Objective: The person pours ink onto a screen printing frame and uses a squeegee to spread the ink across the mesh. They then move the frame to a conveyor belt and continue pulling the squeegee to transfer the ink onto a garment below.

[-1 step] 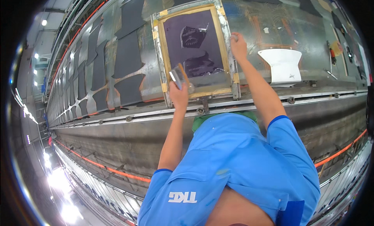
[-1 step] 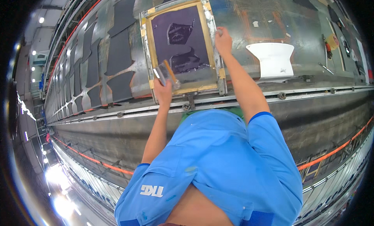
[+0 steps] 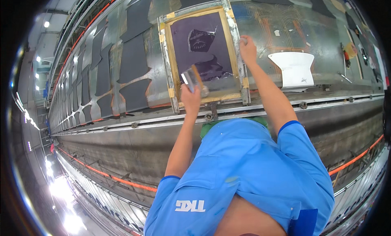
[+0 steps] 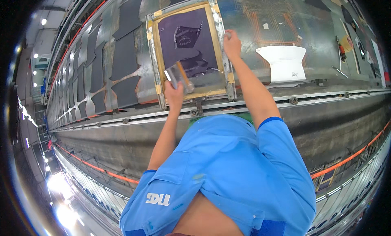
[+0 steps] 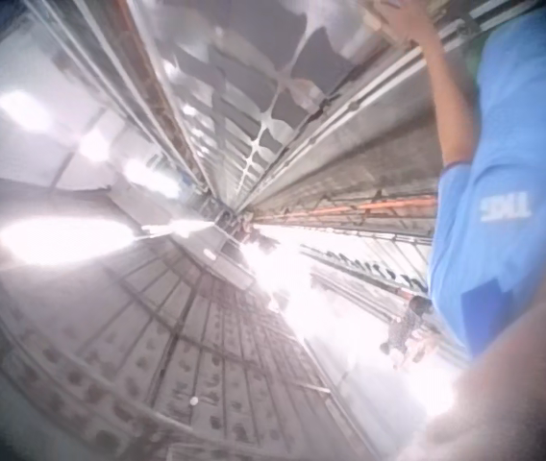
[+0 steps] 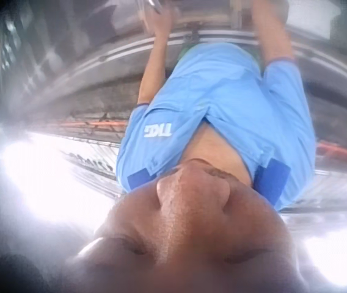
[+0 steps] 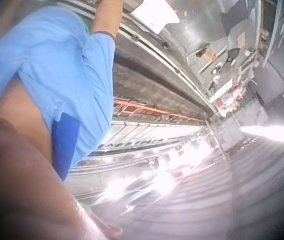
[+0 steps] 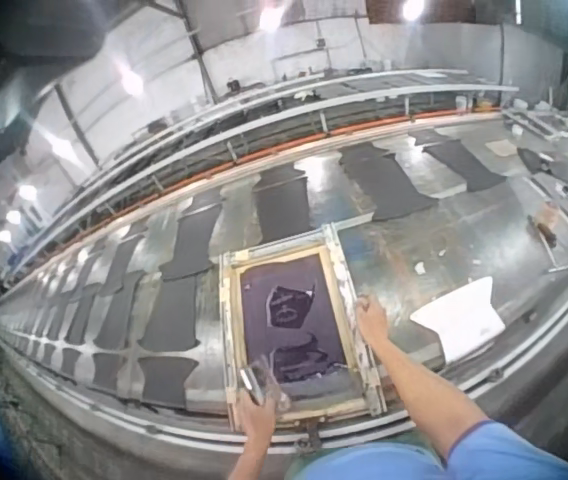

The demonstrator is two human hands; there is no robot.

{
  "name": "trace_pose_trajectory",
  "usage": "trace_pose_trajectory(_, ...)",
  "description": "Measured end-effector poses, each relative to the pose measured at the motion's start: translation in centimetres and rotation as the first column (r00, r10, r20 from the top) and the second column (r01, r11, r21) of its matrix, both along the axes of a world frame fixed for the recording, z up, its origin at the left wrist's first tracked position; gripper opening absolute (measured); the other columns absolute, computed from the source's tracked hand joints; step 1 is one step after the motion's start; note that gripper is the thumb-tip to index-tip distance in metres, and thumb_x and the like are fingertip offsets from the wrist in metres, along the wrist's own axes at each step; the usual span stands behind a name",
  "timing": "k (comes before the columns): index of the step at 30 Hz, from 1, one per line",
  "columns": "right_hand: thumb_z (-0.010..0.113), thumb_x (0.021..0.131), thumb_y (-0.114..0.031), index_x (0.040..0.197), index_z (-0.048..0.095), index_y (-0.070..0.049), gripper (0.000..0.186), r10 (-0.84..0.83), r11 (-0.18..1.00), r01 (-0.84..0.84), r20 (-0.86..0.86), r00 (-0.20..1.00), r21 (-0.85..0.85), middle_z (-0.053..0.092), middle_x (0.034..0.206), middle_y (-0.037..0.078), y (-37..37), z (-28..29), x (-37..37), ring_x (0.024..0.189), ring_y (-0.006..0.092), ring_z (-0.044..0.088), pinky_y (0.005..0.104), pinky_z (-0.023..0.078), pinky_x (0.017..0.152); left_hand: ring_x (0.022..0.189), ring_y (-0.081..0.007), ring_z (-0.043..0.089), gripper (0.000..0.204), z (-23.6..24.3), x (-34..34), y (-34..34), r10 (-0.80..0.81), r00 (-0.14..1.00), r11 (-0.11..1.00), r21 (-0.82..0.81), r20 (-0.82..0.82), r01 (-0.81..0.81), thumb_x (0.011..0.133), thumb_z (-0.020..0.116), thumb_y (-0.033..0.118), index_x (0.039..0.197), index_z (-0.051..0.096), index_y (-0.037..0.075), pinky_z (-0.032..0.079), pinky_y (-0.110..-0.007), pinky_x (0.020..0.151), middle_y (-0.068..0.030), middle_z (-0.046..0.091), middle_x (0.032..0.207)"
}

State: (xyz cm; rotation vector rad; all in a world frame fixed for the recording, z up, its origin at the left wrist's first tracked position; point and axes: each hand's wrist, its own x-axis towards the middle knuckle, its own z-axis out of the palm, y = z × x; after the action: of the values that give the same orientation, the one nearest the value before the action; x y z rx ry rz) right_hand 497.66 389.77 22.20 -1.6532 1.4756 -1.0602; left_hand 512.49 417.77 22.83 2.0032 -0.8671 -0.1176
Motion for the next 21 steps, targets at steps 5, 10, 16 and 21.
trace_pose_trajectory(5, 0.061, 0.09, -0.024, 0.116, 0.066, -0.015, 0.028, 0.037, 0.999, -0.039, 0.079, 0.996, 0.021, 0.068, 0.075, 0.02, 0.3, 1.4, 0.2, 0.075, 0.0374, 0.067, 0.0464, 0.05, 0.073, 0.068, -0.0223, 0.052, 0.032, 1.8, -4.3, -5.7, -0.141, 0.958, 0.986, -0.119, -0.248, 0.115, 0.086, 0.072, 0.023, 0.095, 0.052, 0.0, 0.044, -0.038, 0.065, -0.0113, 0.056, 0.076)
trace_pose_trajectory(10, 0.061, 0.09, -0.023, 0.118, 0.065, -0.014, 0.03, 0.06, 0.997, -0.066, 0.116, 0.991, 0.045, 0.067, 0.073, 0.019, 0.6, 2.1, -0.2, 0.074, 0.037, 0.067, 0.0461, 0.05, 0.073, 0.067, -0.0217, 0.047, 0.033, 0.2, -7.0, -6.1, -0.237, 0.919, 0.966, 0.022, -0.314, 0.257, 0.086, 0.072, 0.023, 0.09, 0.05, 0.0, 0.043, -0.037, 0.064, -0.0111, 0.052, 0.073)
trace_pose_trajectory(16, 0.06, 0.089, -0.025, 0.119, 0.063, -0.016, 0.031, 0.082, 0.993, -0.09, 0.099, 0.992, 0.073, 0.067, 0.071, 0.017, 1.2, 2.1, -0.1, 0.073, 0.0371, 0.067, 0.0471, 0.05, 0.072, 0.07, -0.0225, 0.052, 0.031, -1.1, -1.0, -0.8, -0.122, 0.976, 0.987, 0.078, -0.18, 0.138, 0.087, 0.073, 0.023, 0.093, 0.053, 0.0, 0.045, -0.038, 0.067, -0.0124, 0.057, 0.077)
trace_pose_trajectory(21, 0.059, 0.09, -0.026, 0.12, 0.063, -0.017, 0.031, 0.052, 0.996, -0.057, 0.075, 0.996, 0.072, 0.067, 0.069, 0.016, 0.9, 2.4, 0.1, 0.073, 0.0375, 0.067, 0.0484, 0.05, 0.073, 0.074, -0.0166, 0.051, 0.033, 3.1, 4.4, 2.5, -0.014, 0.991, 1.0, 0.019, -0.13, 0.017, 0.088, 0.073, 0.025, 0.097, 0.055, -0.001, 0.045, -0.034, 0.068, -0.0077, 0.059, 0.083)
